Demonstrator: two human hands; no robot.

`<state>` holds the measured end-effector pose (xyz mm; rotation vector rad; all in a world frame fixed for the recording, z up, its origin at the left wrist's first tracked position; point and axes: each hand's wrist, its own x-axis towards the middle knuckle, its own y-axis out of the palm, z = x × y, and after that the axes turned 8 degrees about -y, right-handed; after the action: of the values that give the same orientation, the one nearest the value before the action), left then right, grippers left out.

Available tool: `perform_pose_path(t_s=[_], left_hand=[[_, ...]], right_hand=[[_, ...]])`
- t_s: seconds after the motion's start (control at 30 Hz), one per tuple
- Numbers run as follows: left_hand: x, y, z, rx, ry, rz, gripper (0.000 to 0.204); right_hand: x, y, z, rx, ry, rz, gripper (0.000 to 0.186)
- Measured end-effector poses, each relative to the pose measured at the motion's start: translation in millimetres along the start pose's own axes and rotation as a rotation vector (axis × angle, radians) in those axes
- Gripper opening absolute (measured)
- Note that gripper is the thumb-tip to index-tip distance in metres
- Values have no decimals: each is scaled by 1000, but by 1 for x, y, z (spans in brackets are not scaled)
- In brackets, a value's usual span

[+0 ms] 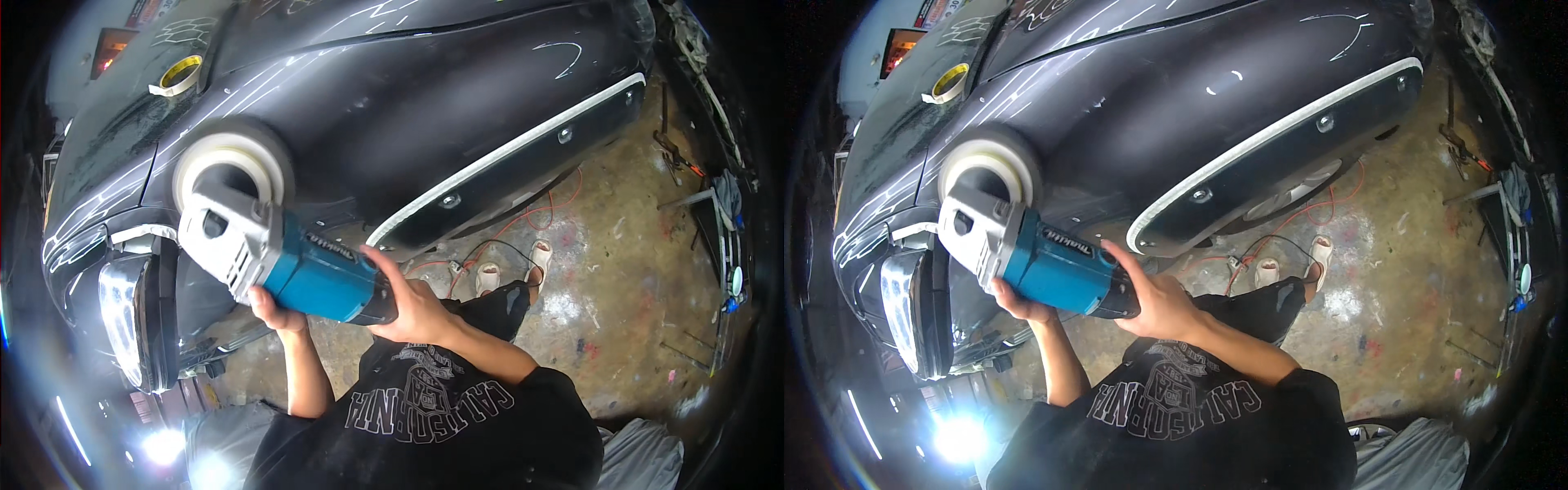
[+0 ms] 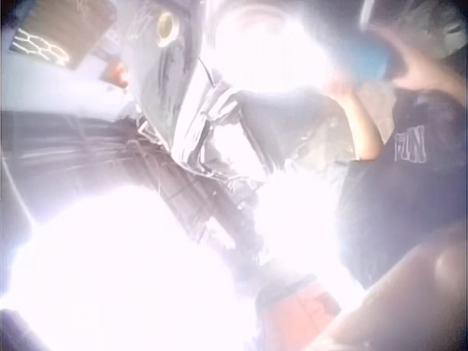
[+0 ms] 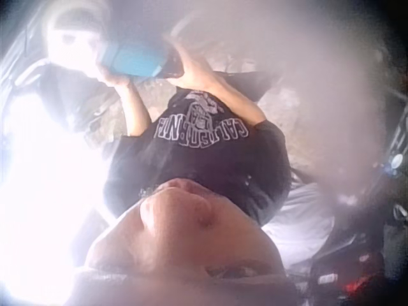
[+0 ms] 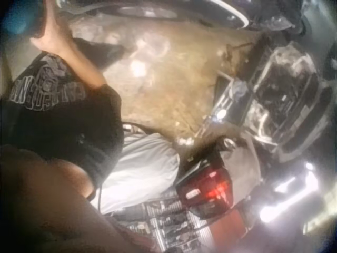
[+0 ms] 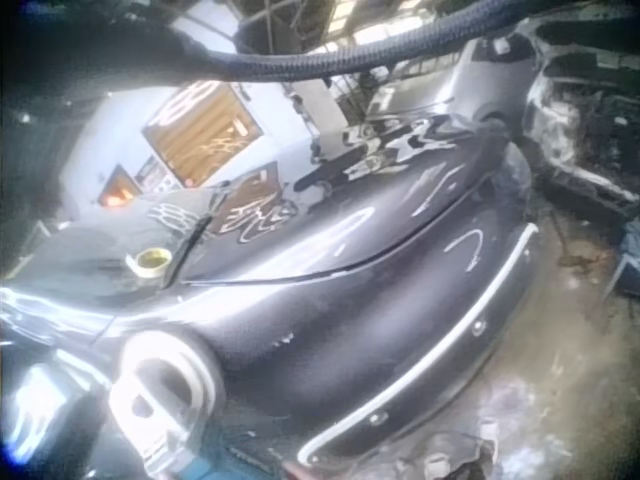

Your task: The person polishes the side panel and wheel arch of a dark gray truck using a circular electric polisher, moving the tool back and forth across the surface while holding it with both hands.

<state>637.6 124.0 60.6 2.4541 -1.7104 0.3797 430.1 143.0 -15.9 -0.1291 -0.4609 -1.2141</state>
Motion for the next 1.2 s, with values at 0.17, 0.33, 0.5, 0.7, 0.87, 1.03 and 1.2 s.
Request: perform_pose_path(t_s=[0.17, 0.33, 0.5, 0.7, 0.87, 1.03, 1.2], left_hand=[[-19, -14, 25, -161, 64, -136, 73], [-44, 6, 45, -63, -4, -88, 76], [-38, 47, 42, 52, -134, 113, 77], [-21, 113, 11, 215, -83, 256, 85], [-45, 51, 42, -55, -242, 109, 84], [-69, -8, 61, -85, -219, 146, 77], [-104, 11, 68, -252, -218, -72, 85]], right_hand=[[-1, -8, -12, -69, -2, 118, 101], [-17, -29, -24, -101, -4, 81, 100], [-35, -48, -29, 10, 97, -48, 106], [-40, -55, -45, 90, 28, -193, 107], [-45, -44, -44, 6, 12, -150, 105], [-51, -32, -51, 1, 39, 5, 104], [-64, -56, -39, -96, 95, 172, 99]])
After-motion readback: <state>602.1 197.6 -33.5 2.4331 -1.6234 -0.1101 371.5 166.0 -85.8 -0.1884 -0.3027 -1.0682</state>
